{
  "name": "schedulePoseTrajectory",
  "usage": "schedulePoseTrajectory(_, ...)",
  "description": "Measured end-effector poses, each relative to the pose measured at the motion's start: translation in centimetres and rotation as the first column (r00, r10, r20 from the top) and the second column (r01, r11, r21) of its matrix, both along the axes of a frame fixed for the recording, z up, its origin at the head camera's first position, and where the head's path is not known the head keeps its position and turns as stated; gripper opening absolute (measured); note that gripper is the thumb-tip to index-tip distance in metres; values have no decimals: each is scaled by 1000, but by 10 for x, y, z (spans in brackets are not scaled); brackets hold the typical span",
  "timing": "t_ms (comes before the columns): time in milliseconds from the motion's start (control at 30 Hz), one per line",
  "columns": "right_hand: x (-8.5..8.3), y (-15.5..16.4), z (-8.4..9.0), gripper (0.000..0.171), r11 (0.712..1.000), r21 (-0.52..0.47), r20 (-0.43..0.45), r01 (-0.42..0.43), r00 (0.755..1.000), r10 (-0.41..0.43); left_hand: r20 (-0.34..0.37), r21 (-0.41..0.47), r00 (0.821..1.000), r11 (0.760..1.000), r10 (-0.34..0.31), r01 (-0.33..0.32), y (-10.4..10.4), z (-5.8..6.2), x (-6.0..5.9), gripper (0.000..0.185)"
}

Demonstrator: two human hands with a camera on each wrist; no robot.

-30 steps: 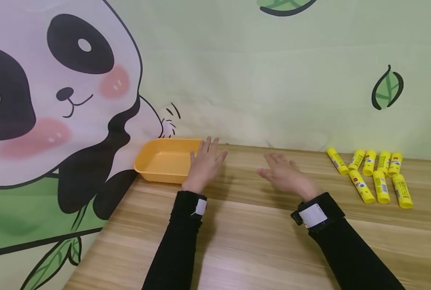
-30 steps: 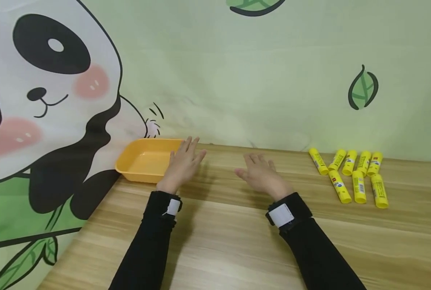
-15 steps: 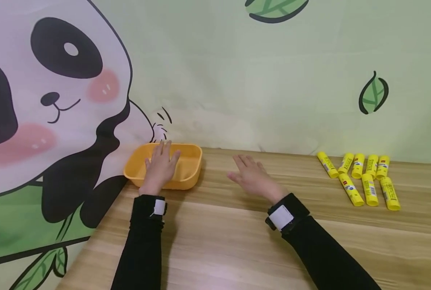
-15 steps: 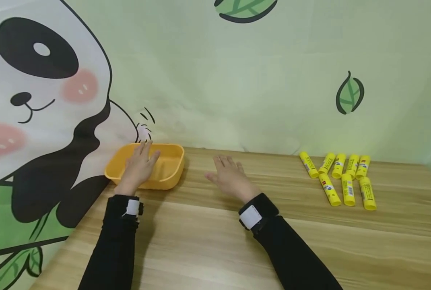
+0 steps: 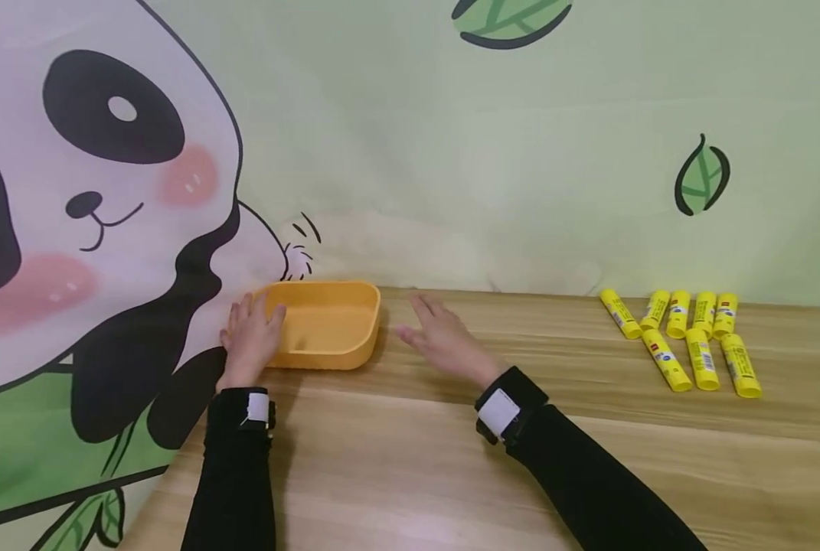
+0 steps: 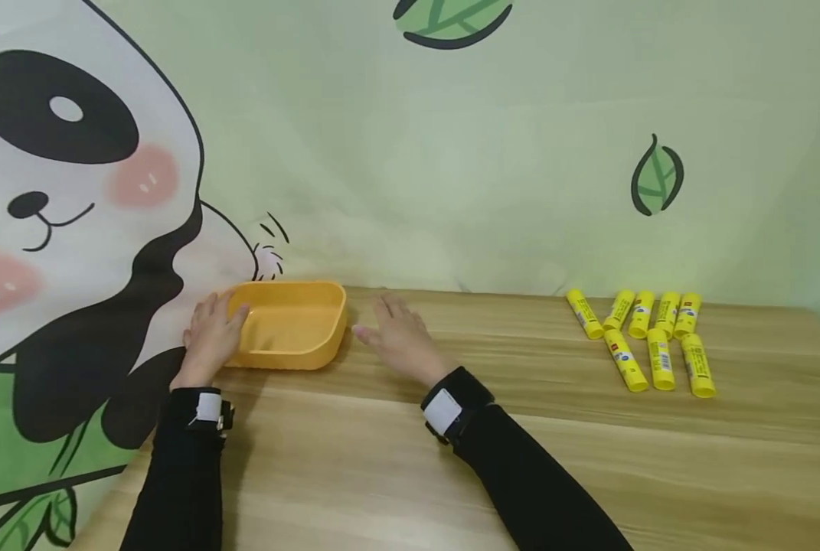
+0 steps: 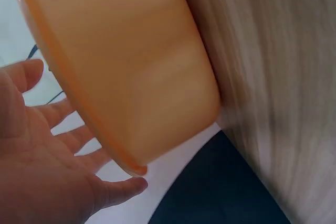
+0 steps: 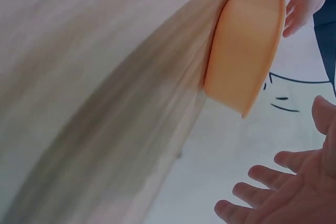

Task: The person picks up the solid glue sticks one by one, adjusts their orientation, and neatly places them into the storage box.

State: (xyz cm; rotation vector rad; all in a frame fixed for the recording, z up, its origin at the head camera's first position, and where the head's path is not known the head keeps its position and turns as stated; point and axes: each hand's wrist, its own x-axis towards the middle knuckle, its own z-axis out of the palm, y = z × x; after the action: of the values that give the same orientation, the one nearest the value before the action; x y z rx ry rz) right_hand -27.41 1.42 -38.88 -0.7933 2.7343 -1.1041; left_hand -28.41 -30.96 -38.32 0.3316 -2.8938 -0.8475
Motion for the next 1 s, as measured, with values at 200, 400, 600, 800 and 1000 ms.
schedulePoseTrajectory(200, 1, -20, -9, 71, 985, -165, 115, -42, 991, 61, 7, 58, 999, 997, 41, -42, -25, -11, 3, 61)
schedulePoseTrajectory(400, -6, -26, -16, 69, 965, -261, 187, -11, 980, 62, -43, 204, 999, 979, 22, -13, -34, -12, -5, 58)
schedulePoseTrajectory(600, -15, -32, -18, 65, 960, -281, 201, -14, 977, 73, 7, 358, 998, 931, 66, -65, -37, -9, -8, 58)
schedulePoseTrajectory(800, -22, -30, -15, 64, 967, -256, 198, 10, 979, 42, 7, 398, 1000, 917, 14, -15, -34, -9, -9, 55)
schedulePoseTrajectory(1000, -25, -20, -15, 64, 965, -262, 209, 9, 977, 48, 42, 435, 999, 900, -27, 6, -30, -13, -11, 53)
